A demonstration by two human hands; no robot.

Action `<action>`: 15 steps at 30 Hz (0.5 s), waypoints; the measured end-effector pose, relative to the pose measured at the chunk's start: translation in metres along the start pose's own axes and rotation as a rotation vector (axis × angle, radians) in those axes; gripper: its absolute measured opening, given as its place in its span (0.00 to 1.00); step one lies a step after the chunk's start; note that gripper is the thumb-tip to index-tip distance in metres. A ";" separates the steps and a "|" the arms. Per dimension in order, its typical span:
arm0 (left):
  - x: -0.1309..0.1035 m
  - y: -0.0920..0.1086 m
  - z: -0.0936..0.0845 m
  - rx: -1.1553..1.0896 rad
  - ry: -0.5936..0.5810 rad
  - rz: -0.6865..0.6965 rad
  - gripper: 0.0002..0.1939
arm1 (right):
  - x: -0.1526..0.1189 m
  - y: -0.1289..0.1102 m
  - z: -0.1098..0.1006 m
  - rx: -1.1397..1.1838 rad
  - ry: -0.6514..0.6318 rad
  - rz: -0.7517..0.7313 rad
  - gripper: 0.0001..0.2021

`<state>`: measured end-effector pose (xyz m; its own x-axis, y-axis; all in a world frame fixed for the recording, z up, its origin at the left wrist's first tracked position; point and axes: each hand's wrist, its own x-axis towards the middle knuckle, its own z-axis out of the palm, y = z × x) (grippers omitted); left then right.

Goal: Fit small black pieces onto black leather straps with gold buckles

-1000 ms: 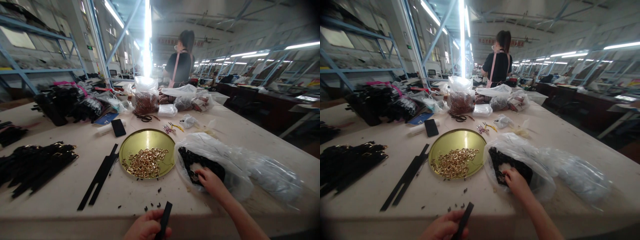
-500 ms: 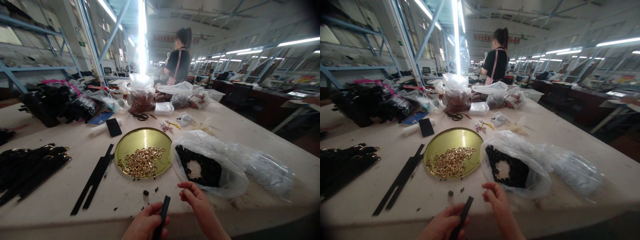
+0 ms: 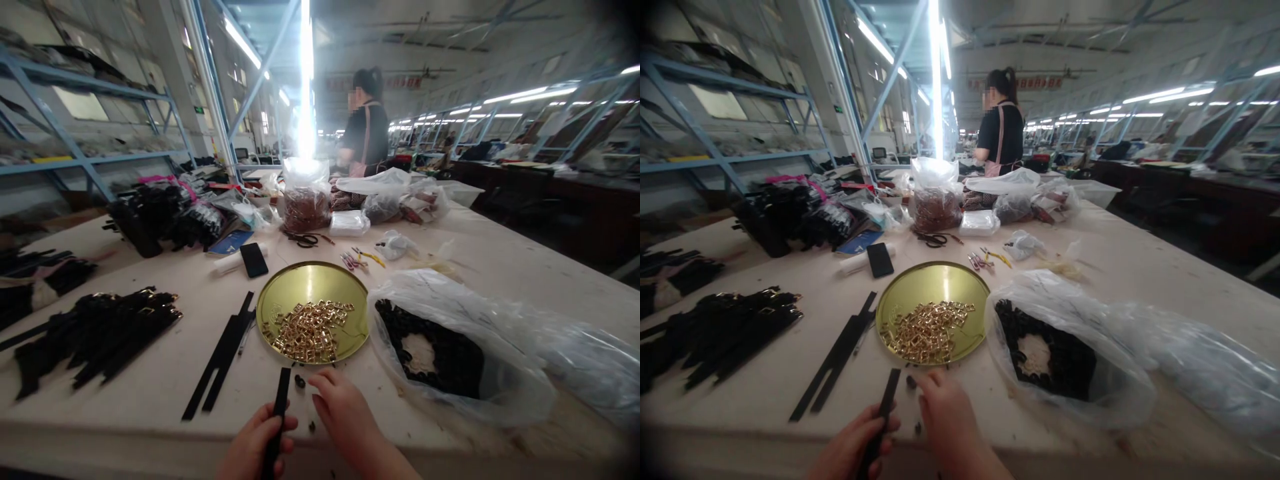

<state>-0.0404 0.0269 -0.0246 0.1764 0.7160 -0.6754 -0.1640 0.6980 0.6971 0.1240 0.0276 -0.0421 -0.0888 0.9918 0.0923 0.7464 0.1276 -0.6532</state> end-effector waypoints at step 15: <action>0.010 -0.006 -0.002 -0.307 -0.227 -0.305 0.16 | -0.012 0.027 0.008 0.859 0.080 0.417 0.15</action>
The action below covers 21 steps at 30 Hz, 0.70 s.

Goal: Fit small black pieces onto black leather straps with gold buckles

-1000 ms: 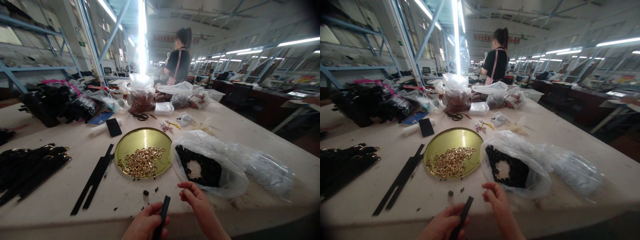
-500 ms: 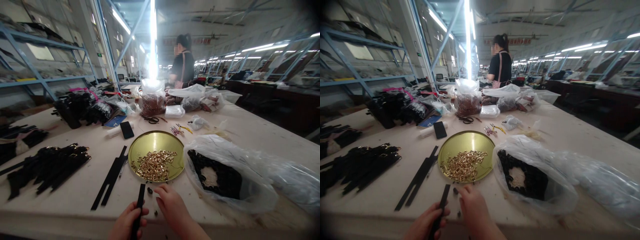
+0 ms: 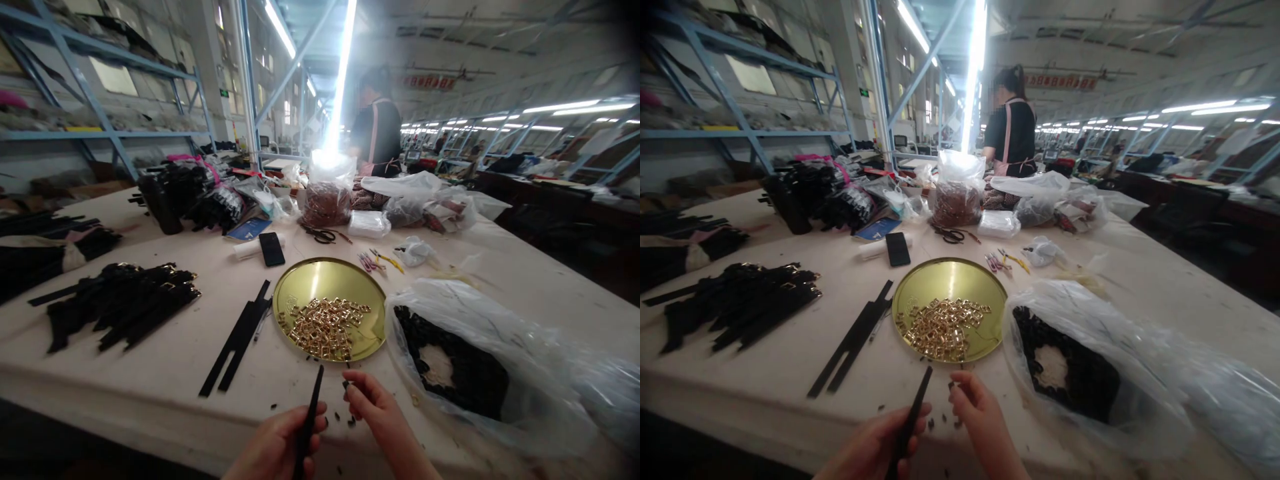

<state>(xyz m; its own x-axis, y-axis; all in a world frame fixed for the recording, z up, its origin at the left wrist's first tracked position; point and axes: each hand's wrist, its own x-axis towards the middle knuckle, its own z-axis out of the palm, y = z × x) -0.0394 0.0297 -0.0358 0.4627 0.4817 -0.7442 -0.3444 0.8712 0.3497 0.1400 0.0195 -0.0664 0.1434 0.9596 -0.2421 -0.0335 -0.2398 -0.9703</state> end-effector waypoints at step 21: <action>0.011 -0.030 0.029 0.867 -0.022 0.233 0.10 | -0.031 0.026 -0.022 0.485 0.073 0.232 0.20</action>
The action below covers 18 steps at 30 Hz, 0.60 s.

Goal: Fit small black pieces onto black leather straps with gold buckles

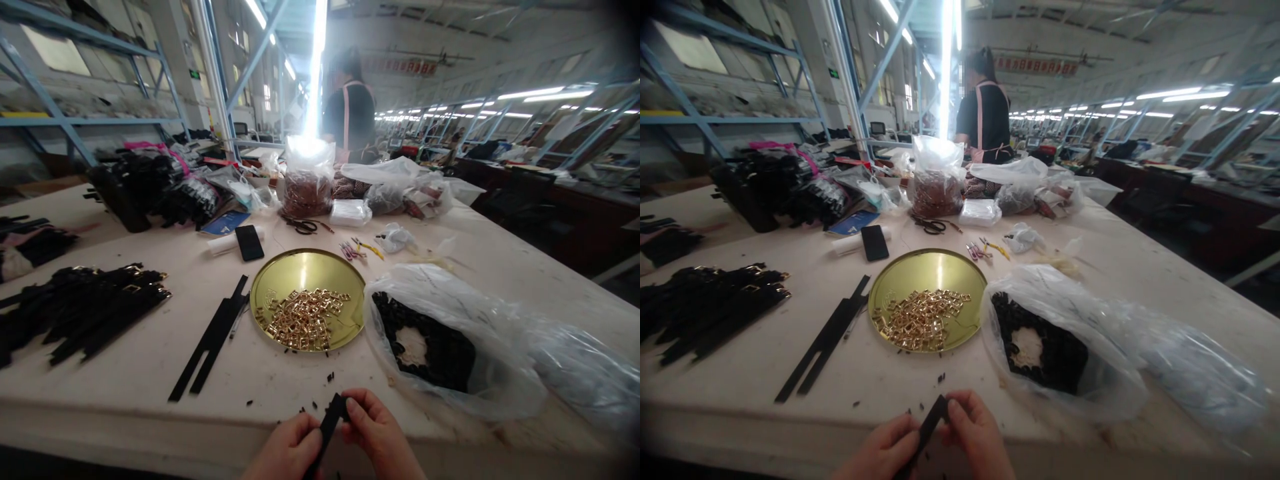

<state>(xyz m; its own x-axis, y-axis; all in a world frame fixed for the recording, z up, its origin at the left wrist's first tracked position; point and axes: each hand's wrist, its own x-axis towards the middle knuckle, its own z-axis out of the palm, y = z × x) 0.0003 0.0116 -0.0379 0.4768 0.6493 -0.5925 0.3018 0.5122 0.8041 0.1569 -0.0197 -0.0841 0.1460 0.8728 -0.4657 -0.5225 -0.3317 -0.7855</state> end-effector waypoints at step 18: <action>0.003 0.002 0.002 0.596 0.062 0.288 0.12 | -0.014 0.018 0.002 -0.391 0.048 -0.294 0.22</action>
<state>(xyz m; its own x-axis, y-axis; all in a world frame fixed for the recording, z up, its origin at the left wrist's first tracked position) 0.0044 0.0135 -0.0377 0.5635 0.7539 -0.3377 0.5831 -0.0734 0.8091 0.1439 -0.0375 -0.0907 0.2835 0.9352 -0.2121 -0.1004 -0.1910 -0.9764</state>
